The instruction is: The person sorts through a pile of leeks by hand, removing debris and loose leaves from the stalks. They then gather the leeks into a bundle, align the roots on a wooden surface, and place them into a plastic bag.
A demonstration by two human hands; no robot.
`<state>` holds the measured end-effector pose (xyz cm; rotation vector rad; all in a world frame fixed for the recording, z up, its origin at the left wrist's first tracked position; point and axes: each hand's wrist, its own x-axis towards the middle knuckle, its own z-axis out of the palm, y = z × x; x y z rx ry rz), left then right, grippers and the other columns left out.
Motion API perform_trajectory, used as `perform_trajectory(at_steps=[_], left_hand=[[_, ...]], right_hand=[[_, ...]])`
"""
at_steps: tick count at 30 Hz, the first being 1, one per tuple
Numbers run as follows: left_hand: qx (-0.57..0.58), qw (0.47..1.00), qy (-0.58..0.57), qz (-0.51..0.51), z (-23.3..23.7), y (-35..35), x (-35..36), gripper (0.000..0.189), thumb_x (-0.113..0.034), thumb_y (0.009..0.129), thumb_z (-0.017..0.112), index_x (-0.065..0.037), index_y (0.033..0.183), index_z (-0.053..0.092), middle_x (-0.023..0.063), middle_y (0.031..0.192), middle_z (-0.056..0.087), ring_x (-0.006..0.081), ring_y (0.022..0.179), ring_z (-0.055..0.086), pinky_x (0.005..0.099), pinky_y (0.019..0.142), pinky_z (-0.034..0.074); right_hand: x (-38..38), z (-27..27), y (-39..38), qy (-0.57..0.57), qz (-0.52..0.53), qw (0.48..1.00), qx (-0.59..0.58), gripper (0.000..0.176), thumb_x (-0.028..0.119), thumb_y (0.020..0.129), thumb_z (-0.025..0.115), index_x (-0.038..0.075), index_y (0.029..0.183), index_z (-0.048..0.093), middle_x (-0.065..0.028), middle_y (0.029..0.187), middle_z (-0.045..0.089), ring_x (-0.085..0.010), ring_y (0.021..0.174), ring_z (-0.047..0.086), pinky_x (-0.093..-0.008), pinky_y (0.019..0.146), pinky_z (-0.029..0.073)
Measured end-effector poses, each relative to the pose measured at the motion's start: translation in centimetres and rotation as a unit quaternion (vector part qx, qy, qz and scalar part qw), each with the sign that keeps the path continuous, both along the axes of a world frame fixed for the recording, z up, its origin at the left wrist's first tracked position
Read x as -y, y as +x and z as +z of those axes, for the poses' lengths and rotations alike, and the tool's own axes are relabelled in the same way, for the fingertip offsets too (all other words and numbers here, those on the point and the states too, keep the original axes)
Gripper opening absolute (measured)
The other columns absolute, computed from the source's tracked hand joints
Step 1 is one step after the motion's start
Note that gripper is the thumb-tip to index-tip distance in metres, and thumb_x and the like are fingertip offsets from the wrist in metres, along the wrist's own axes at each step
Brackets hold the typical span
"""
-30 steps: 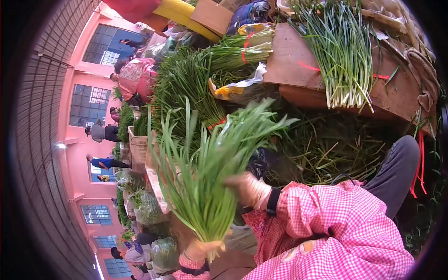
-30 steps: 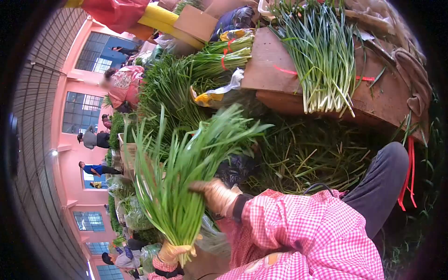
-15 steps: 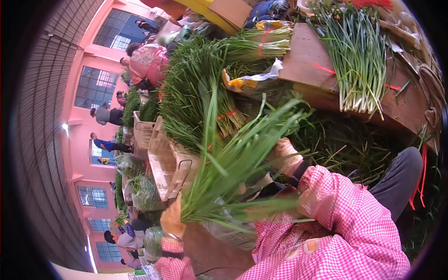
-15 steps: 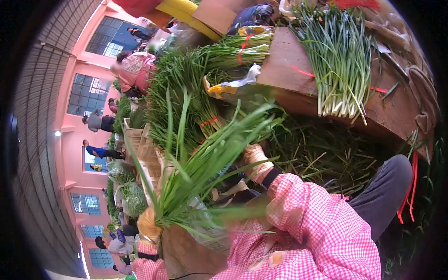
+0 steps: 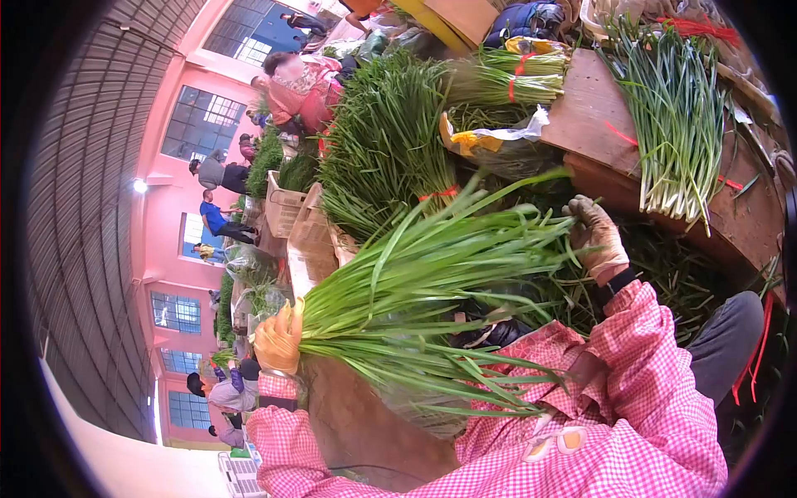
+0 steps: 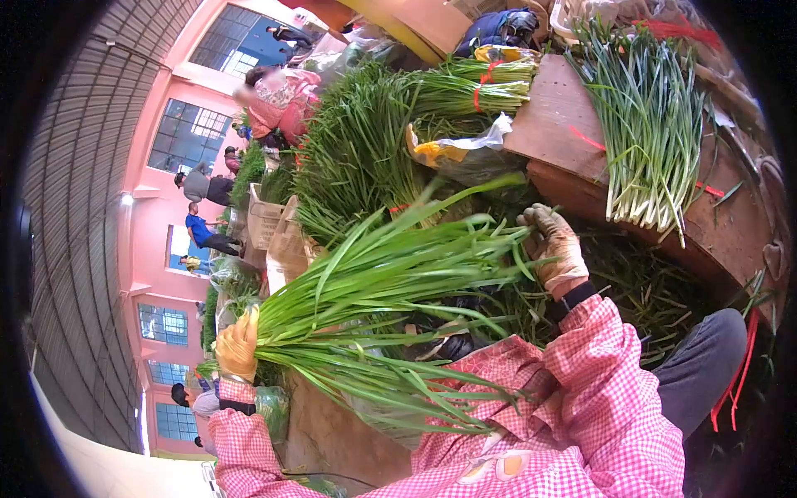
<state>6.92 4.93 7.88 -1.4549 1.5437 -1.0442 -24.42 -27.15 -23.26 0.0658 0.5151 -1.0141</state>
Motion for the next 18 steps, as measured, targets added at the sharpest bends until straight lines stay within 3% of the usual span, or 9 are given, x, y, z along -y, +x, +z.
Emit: perform_trajectory(at_steps=[4,10,11,14,16,18], left_hand=[[0.013,1.0,-0.001,-0.013,0.4,-0.3,1.3,0.05,-0.012,0.077,0.054,-0.018,0.127,0.049,0.0008,0.111,0.053,0.0171,0.075,0.052,0.0329,0.068,0.044],[0.049,0.999,0.012,-0.01,1.7,-0.1,2.6,0.053,-0.014,0.078,0.053,-0.02,0.13,0.045,0.0001,0.109,0.054,0.0159,0.072,0.051,0.0315,0.066,0.044],[0.047,0.999,0.013,-0.007,1.8,-0.2,2.8,0.053,-0.014,0.078,0.053,-0.02,0.13,0.044,0.0002,0.107,0.054,0.0159,0.071,0.051,0.0313,0.065,0.044],[0.046,0.999,0.021,-0.003,1.9,-0.7,3.9,0.055,-0.013,0.077,0.053,-0.02,0.131,0.044,0.0003,0.103,0.054,0.0158,0.07,0.051,0.0308,0.065,0.044],[0.051,0.998,0.026,-0.004,1.8,-1.3,4.7,0.056,-0.014,0.077,0.054,-0.02,0.132,0.043,0.0002,0.099,0.054,0.0157,0.069,0.051,0.0306,0.064,0.044],[0.049,0.998,0.032,-0.018,2.1,-1.7,5.2,0.057,-0.014,0.077,0.053,-0.02,0.133,0.042,0.0004,0.095,0.053,0.016,0.068,0.051,0.0301,0.061,0.044]], right_hand=[[0.4,0.3,-1.8,-0.083,0.014,0.995,-0.048,0.018,0.014,0.082,0.067,0.01,0.099,0.061,-0.0012,0.088,0.065,-0.0169,0.084,0.063,-0.029,0.071,0.049],[2.9,0.0,-4.1,-0.05,-0.13,0.979,-0.146,0.02,0.017,0.083,0.066,0.013,0.102,0.062,-0.0007,0.089,0.067,-0.0157,0.084,0.063,-0.0276,0.074,0.046],[3.1,0.1,-4.3,-0.075,-0.143,0.964,-0.212,0.02,0.016,0.085,0.063,0.013,0.104,0.063,-0.0011,0.09,0.067,-0.014,0.084,0.062,-0.0263,0.075,0.045],[-0.7,8.3,-2.7,-0.254,-0.033,0.932,-0.255,0.022,0.015,0.085,0.062,0.009,0.107,0.063,-0.0021,0.094,0.066,-0.0126,0.085,0.061,-0.0272,0.077,0.046],[-3.8,12.6,-0.3,-0.469,0.035,0.848,-0.245,0.026,0.017,0.085,0.063,0.005,0.109,0.062,-0.0035,0.097,0.065,-0.0126,0.086,0.059,-0.028,0.078,0.047],[-7.7,16.0,2.4,-0.477,0.171,0.849,-0.15,0.031,0.019,0.082,0.065,0.002,0.109,0.062,-0.009,0.099,0.065,-0.0188,0.087,0.061,-0.0306,0.079,0.048]])
